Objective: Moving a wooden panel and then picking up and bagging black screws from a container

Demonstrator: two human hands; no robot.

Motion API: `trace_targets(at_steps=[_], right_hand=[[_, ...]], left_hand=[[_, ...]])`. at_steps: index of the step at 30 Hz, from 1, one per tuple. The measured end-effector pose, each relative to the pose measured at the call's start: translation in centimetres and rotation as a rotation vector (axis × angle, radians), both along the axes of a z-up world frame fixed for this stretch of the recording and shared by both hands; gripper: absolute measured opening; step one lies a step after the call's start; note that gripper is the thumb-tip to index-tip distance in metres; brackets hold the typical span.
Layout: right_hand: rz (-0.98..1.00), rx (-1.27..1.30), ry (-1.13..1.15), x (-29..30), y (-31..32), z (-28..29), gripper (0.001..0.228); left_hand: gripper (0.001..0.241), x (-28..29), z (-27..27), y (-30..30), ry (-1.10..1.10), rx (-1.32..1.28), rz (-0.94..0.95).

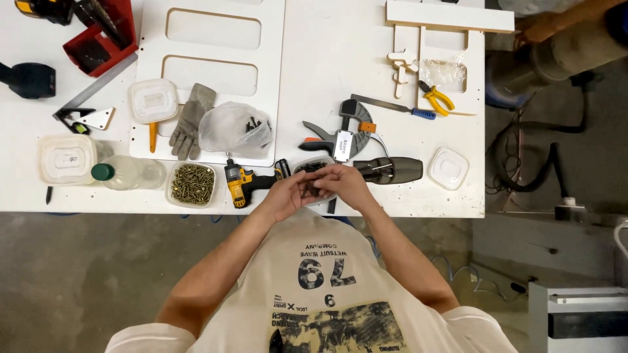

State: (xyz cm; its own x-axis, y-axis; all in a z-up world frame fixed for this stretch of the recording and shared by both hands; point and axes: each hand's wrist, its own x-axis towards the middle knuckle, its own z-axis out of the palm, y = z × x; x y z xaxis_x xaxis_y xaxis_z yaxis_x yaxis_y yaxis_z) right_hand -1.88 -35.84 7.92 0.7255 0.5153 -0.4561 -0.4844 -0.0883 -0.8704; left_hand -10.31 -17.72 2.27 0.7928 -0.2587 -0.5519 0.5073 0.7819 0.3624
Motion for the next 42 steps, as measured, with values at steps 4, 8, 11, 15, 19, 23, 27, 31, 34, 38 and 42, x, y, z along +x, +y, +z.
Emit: trace_targets(at_steps=[4,8,11,15,19,23,27,31,34,38,42], right_hand=[[0.091,-0.205,-0.234,0.5,0.4,-1.0,0.025],[0.010,-0.141,-0.155,1.3,-0.8,-0.7,0.019],[-0.026,-0.072,-0.081,1.1,-1.7,-1.6,0.017],[-0.074,-0.019,-0.005,0.4,-1.8,-2.2,0.007],[-0.115,0.007,0.053,-0.4,-1.8,-2.4,0.012],[-0.107,0.017,0.039,-1.0,-1.7,-1.7,0.020],[-0.066,-0.009,0.033,-1.3,-1.3,-0.3,0.028],[0.008,-0.003,0.058,-1.7,-0.4,1.4,0.039],[-0.005,-0.054,0.010,-0.7,-1.2,-0.3,0.037],[0.149,-0.461,-0.346,1.3,-3.1,-7.1,0.025],[0.411,-0.658,-0.706,0.4,-0.6,-11.0,0.020]], left_hand=[[0.029,-0.1,1.7,-0.3,-0.003,-0.017,0.059],[0.025,-0.3,-1.5,0.3,-0.009,0.027,0.085],[0.025,-0.6,-4.1,1.0,-0.049,0.139,0.027],[0.023,-0.4,0.2,1.9,-0.062,0.071,0.045],[0.035,-0.7,0.6,2.4,-0.079,0.043,0.055],[0.039,-0.3,0.5,2.6,-0.004,-0.058,0.053],[0.045,-0.2,-1.4,2.4,0.021,-0.139,0.047],[0.052,-0.3,-1.9,2.3,0.028,-0.147,-0.008],[0.052,-0.2,-1.3,2.4,0.029,-0.137,-0.008],[0.049,-0.4,-1.4,3.3,0.041,-0.151,0.048],[0.050,-1.1,-1.8,4.6,0.050,-0.128,0.070]])
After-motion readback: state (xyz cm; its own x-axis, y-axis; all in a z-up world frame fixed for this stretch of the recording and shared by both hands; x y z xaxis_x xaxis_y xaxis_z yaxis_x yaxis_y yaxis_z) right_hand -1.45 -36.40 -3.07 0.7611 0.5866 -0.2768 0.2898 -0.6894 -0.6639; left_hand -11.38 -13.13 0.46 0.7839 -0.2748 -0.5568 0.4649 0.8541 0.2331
